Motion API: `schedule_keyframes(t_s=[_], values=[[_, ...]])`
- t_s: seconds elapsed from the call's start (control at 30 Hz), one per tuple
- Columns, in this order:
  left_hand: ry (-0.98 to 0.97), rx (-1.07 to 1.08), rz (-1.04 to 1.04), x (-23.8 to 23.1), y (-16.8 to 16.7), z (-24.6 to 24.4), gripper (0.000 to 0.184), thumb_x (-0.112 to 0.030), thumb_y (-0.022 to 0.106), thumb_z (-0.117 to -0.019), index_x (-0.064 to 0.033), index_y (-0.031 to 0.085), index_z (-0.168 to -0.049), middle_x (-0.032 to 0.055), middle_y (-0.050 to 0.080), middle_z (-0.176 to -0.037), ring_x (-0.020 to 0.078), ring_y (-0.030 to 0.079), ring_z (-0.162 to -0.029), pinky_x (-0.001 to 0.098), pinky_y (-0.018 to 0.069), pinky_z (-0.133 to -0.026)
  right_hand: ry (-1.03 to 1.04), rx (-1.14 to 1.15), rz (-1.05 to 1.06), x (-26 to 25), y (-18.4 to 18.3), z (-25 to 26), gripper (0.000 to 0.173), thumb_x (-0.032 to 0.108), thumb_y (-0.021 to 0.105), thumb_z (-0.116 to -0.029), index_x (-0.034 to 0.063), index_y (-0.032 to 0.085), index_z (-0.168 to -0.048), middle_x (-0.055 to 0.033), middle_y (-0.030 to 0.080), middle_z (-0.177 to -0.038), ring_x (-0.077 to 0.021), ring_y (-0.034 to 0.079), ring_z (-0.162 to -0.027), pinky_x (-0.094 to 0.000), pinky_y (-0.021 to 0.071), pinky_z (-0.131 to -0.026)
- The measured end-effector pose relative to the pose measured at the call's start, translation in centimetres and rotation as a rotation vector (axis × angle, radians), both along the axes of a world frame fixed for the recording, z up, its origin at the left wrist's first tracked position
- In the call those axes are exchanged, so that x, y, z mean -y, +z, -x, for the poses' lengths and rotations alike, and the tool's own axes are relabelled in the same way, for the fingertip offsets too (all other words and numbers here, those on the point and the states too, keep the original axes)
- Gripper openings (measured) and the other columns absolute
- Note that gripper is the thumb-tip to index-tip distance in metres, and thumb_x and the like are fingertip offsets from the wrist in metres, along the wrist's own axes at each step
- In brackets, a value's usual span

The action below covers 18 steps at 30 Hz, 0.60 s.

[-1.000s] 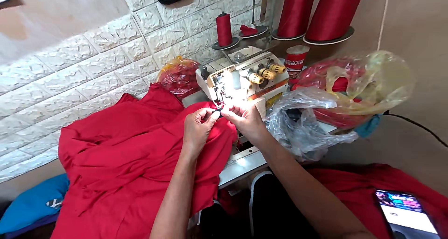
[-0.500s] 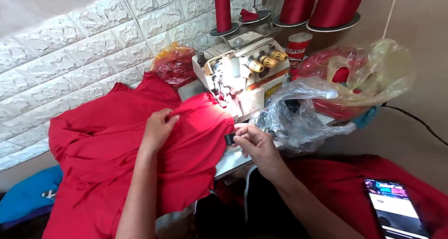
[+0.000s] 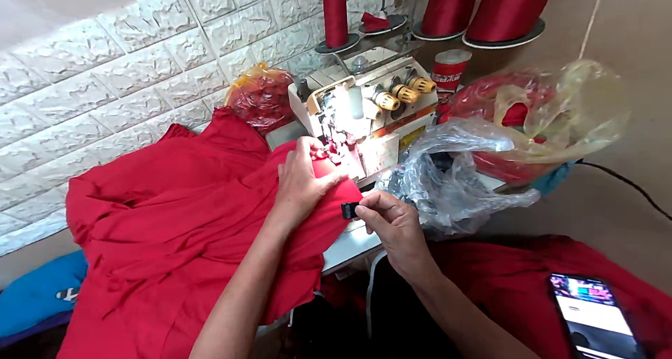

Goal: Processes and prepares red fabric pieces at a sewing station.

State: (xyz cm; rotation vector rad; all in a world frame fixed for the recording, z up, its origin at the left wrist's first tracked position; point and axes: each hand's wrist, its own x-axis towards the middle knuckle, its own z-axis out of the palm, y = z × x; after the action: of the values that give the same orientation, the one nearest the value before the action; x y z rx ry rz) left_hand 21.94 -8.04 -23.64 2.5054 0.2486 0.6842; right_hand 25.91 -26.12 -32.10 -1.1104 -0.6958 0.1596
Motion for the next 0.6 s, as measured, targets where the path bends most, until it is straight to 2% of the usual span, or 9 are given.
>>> schedule_keyframes(t_s=[0.07,0.13,0.33,0.37,0.43,0.47,0.6], values=[[0.028,-0.036,-0.034,0.4,0.1,0.2,0.065,-0.043,0.081,-0.0845,-0.0092,0.051,-0.131,0.0092,0.064,-0.116,0.0282,0.059,-0.114,0.0583,0.0441,-0.096,0.002,0.006,0.000,-0.1,-0.3,-0.2,0.007,0.006,0.063,-0.0947,0.0044,0.069,-0.093,0.0001,0.068,-0.083,-0.0053,0.063,-0.069,-0.0193,0.0531,-0.062],[0.042,-0.023,-0.051,0.7,0.2,0.4,0.064,-0.042,0.082,-0.0846,-0.0089,0.051,-0.131,0.0101,0.063,-0.114,0.0288,0.059,-0.110,0.0557,0.0446,-0.092,0.002,0.019,0.002,-0.1,-0.4,-0.2,0.008,0.006,0.062,-0.0951,0.0038,0.069,-0.093,-0.0002,0.068,-0.083,-0.0055,0.063,-0.069,-0.0193,0.0531,-0.062],[0.064,-0.008,-0.088,1.4,-0.4,1.2,0.063,-0.045,0.079,-0.0856,-0.0120,0.051,-0.131,0.0050,0.065,-0.113,0.0250,0.060,-0.109,0.0528,0.0452,-0.090,0.007,0.043,0.014,0.2,-0.7,0.2,0.007,0.004,0.062,-0.0946,0.0028,0.068,-0.093,-0.0005,0.068,-0.085,-0.0038,0.061,-0.068,-0.0168,0.0509,-0.058],[0.066,-0.004,-0.096,1.4,-0.5,1.2,0.062,-0.045,0.079,-0.0861,-0.0119,0.052,-0.130,0.0053,0.065,-0.113,0.0253,0.060,-0.108,0.0524,0.0450,-0.089,-0.021,0.063,0.044,0.2,-0.8,0.2,0.007,0.006,0.063,-0.0944,0.0035,0.069,-0.093,-0.0009,0.068,-0.088,-0.0036,0.061,-0.070,-0.0164,0.0504,-0.059],[0.064,0.023,-0.117,1.4,-0.8,1.2,0.059,-0.044,0.078,-0.0866,-0.0106,0.054,-0.129,0.0066,0.065,-0.113,0.0259,0.060,-0.108,0.0528,0.0451,-0.089,-0.109,0.158,0.115,0.5,-0.7,-0.5,0.010,0.014,0.065,-0.0949,0.0058,0.070,-0.092,-0.0035,0.069,-0.102,-0.0055,0.066,-0.086,-0.0178,0.0559,-0.067],[0.061,0.037,-0.124,1.4,-0.9,1.1,0.058,-0.044,0.078,-0.0872,-0.0107,0.055,-0.129,0.0065,0.065,-0.114,0.0255,0.060,-0.109,0.0530,0.0449,-0.090,-0.168,0.214,0.123,0.6,-0.3,-1.1,0.010,0.016,0.065,-0.0951,0.0067,0.070,-0.093,-0.0035,0.070,-0.103,-0.0060,0.066,-0.087,-0.0193,0.0555,-0.068],[0.045,0.134,-0.156,1.3,-1.9,1.1,0.057,-0.042,0.078,-0.0868,-0.0090,0.056,-0.128,0.0068,0.067,-0.114,0.0253,0.062,-0.108,0.0524,0.0452,-0.090,-0.262,0.237,0.177,0.5,3.7,-3.9,0.006,0.017,0.067,-0.0953,0.0109,0.069,-0.095,0.0070,0.065,-0.079,0.0007,0.058,-0.066,-0.0171,0.0493,-0.058]])
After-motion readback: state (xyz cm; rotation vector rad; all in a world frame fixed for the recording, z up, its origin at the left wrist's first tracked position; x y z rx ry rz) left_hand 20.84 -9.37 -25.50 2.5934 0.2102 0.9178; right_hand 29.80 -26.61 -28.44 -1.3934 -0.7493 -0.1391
